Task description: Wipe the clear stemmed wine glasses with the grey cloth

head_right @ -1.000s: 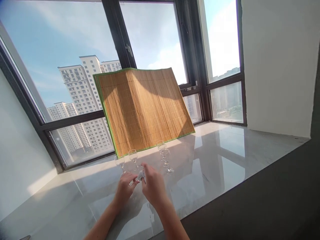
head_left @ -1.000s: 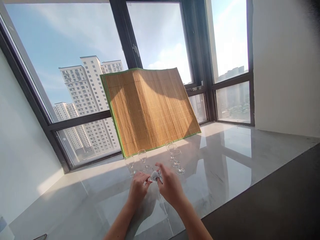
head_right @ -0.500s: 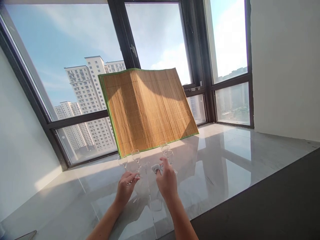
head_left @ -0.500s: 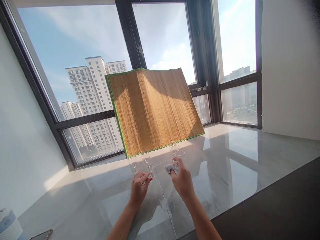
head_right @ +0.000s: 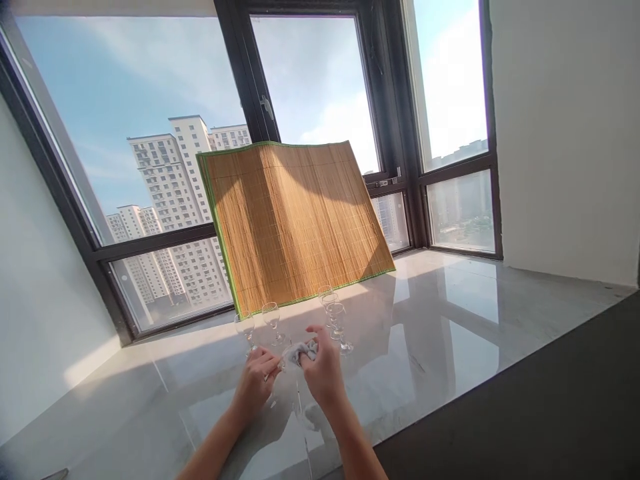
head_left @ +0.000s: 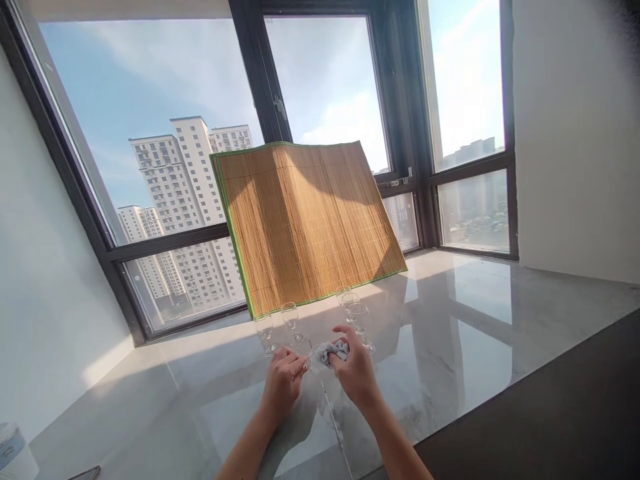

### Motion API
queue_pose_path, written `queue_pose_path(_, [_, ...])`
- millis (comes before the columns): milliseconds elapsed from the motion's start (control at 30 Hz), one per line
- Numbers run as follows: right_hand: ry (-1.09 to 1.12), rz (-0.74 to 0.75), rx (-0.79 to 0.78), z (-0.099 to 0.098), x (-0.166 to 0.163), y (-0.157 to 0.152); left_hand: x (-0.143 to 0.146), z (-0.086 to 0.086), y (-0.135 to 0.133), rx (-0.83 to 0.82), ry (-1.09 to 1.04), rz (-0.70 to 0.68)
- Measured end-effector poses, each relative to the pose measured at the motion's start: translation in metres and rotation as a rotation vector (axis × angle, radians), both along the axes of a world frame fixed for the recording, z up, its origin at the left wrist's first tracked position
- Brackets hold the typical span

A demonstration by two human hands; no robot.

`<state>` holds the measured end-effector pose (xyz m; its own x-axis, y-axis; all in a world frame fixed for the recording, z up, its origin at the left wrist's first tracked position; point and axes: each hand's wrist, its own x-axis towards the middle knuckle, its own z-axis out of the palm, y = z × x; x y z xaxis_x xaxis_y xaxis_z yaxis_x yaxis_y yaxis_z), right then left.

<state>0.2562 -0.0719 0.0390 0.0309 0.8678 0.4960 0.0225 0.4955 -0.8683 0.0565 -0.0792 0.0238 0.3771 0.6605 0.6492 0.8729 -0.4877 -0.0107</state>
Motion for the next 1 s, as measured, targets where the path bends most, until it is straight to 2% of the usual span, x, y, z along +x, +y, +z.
queue_pose_path(100, [-0.200, -0.191, 0.051, 0.002, 0.004, 0.000, -0.001, 0.000, -0.001, 0.064, -0.037, -0.034])
queue_pose_path(167, [-0.267, -0.200, 0.031, 0.002, 0.009, 0.001, -0.001, 0.000, -0.001, 0.092, -0.065, -0.036])
queue_pose_path(233, [-0.257, -0.108, -0.019, 0.002, 0.014, 0.002, -0.001, 0.000, 0.000, 0.087, -0.076, -0.036])
queue_pose_path(367, [-0.041, 0.219, -0.156, 0.002, 0.018, 0.003, -0.001, -0.003, 0.003, 0.008, -0.080, -0.026])
queue_pose_path(467, [0.174, 0.308, -0.236, 0.005, 0.015, 0.001, 0.000, -0.005, 0.004, -0.045, -0.119, 0.006])
queue_pose_path(600, [0.394, 0.235, -0.297, 0.012, 0.009, 0.000, 0.001, -0.005, 0.004, -0.094, -0.219, 0.016])
queue_pose_path(733, [0.528, 0.099, -0.278, 0.013, 0.008, 0.004, 0.002, -0.004, 0.004, -0.140, -0.306, 0.034])
queue_pose_path(867, [0.449, -0.117, -0.219, 0.008, 0.013, 0.008, 0.001, -0.001, 0.005, -0.144, -0.509, 0.109])
queue_pose_path(1000, [0.248, -0.177, -0.204, -0.001, 0.010, 0.009, 0.002, -0.001, 0.007, -0.402, -0.862, -0.039])
